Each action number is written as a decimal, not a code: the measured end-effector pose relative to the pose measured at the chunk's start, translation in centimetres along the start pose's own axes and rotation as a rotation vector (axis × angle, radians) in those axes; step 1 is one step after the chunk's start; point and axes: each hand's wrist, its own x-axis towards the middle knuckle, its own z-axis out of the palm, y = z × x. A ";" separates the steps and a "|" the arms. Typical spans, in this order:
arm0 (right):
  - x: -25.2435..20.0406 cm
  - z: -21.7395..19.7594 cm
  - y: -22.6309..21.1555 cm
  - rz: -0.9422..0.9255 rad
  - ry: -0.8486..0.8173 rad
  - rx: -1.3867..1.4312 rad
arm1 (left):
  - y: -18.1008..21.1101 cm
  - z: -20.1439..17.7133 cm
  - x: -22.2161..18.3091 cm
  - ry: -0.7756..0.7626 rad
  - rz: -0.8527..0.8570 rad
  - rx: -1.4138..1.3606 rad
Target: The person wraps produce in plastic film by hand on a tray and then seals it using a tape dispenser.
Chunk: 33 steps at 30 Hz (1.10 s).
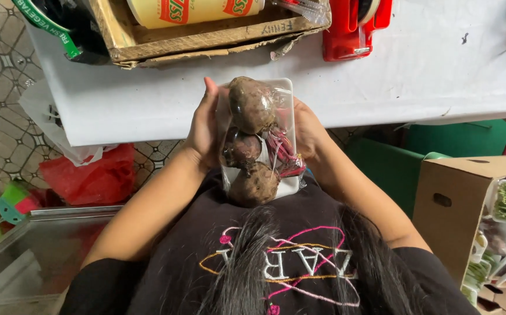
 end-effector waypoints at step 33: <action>-3.1 4.8 -7.8 0.091 -0.098 0.441 | 0.5 -3.6 -1.7 0.090 0.267 -0.033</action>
